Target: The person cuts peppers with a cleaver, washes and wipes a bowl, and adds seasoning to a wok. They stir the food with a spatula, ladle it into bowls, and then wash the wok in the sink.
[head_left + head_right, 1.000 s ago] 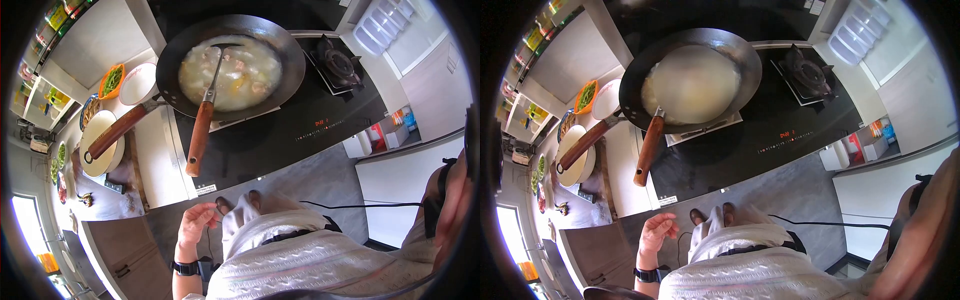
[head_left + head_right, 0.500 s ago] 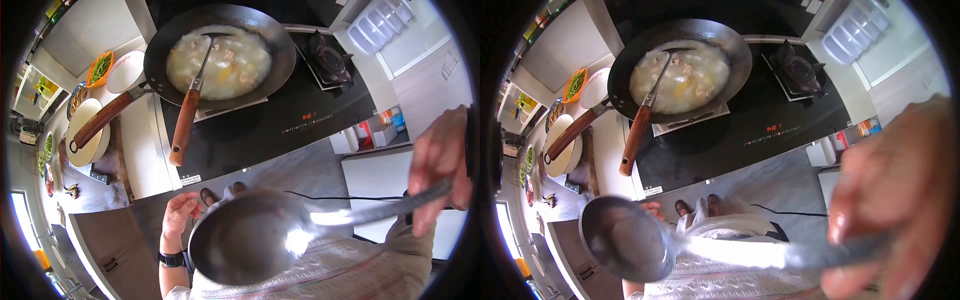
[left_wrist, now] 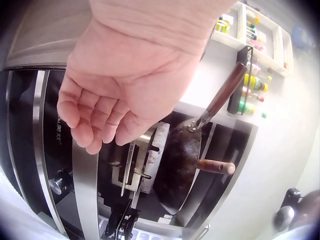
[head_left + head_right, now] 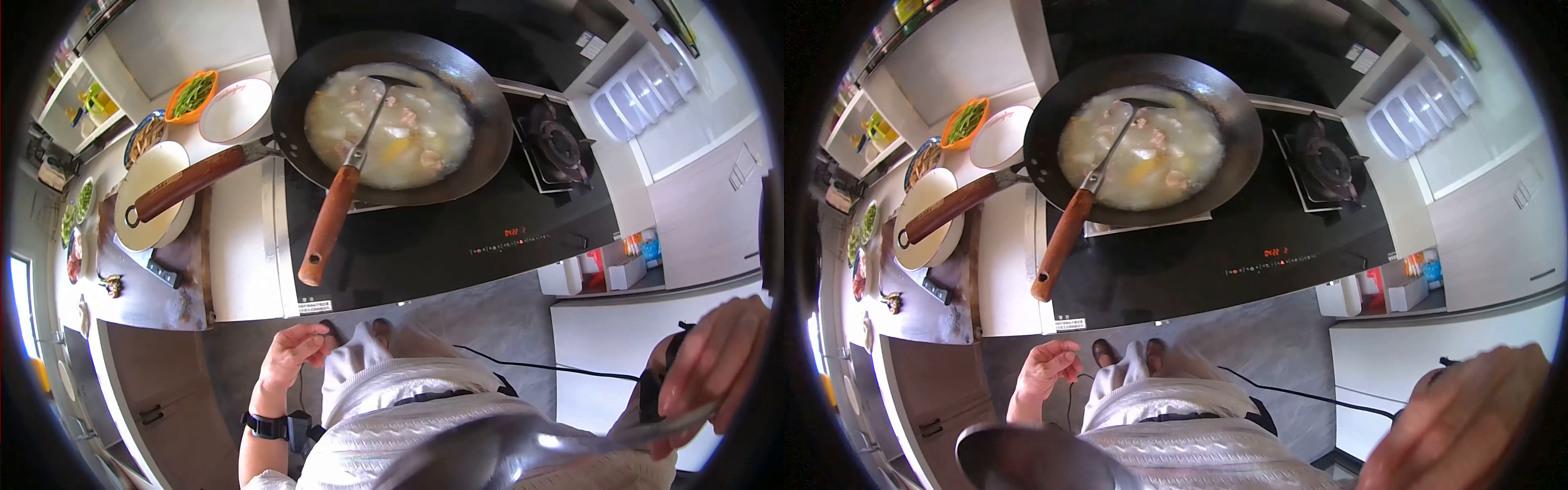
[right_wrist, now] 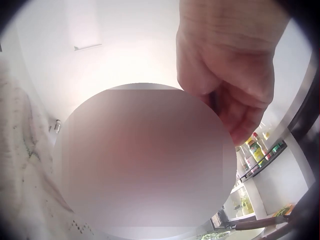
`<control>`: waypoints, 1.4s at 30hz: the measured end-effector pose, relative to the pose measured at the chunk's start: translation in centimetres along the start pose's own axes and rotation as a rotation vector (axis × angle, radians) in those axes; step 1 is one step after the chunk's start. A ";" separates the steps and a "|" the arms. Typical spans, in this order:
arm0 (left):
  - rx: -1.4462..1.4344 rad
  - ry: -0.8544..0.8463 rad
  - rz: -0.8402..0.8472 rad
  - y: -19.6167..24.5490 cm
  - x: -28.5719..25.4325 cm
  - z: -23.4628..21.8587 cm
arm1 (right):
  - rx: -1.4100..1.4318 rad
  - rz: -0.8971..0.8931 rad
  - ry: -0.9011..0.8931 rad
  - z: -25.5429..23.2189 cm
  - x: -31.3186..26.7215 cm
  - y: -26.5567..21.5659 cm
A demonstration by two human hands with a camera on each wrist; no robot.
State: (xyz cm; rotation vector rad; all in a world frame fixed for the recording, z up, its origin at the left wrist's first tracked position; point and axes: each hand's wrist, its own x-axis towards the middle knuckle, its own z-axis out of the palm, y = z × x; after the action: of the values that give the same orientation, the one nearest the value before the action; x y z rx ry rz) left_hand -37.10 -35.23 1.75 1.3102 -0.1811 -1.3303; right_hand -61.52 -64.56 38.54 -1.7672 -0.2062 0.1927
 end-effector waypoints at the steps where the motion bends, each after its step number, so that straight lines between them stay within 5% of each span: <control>1: 0.014 -0.014 0.009 -0.1 0.1 -0.2 | -0.086 0.030 -0.080 0.0 -1.2 -0.3; 4: -0.002 -0.002 -0.012 0.1 0.1 0.0 | -0.015 -0.336 0.571 5.0 2.6 2.0; 7: 0.009 -0.003 -0.011 0.2 0.0 0.0 | 0.028 -0.325 0.421 3.9 2.4 2.7; 9: 0.013 0.005 -0.005 0.2 0.0 -0.1 | -0.006 -0.633 0.252 2.6 3.3 4.8; 19: 0.000 0.030 0.005 0.4 -1.3 -1.4 | 0.003 -0.877 -0.036 1.1 6.4 5.6; 24: 0.001 0.021 0.027 1.5 -2.1 -2.9 | 0.040 -1.235 -0.409 0.6 9.5 5.7; 25: 0.001 0.016 0.030 1.8 -2.3 -3.2 | 0.109 -0.625 -0.150 1.7 8.1 2.4; 28: -0.005 -0.013 0.056 4.0 -3.2 -4.5 | 0.179 -0.431 -0.131 2.8 9.0 4.2; 29: -0.003 -0.027 0.076 4.7 -3.7 -5.1 | 0.128 -0.281 0.248 4.8 9.4 3.9; 32: 0.040 -0.040 0.115 6.9 -5.2 -7.7 | 0.047 -0.126 0.706 6.3 13.0 4.6; 36: 0.059 -0.077 0.140 9.3 -6.9 -13.1 | 0.021 -0.050 0.902 6.1 19.1 6.0; 42: 0.030 -0.087 0.130 12.6 -9.8 -20.4 | 0.137 0.147 0.816 1.9 29.0 8.3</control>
State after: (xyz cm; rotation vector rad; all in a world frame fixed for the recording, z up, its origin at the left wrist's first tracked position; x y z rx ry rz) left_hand -17.97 -19.56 9.46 1.2451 -0.3423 -1.2787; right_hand -33.55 -57.34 29.50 -1.5926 0.5140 -0.4035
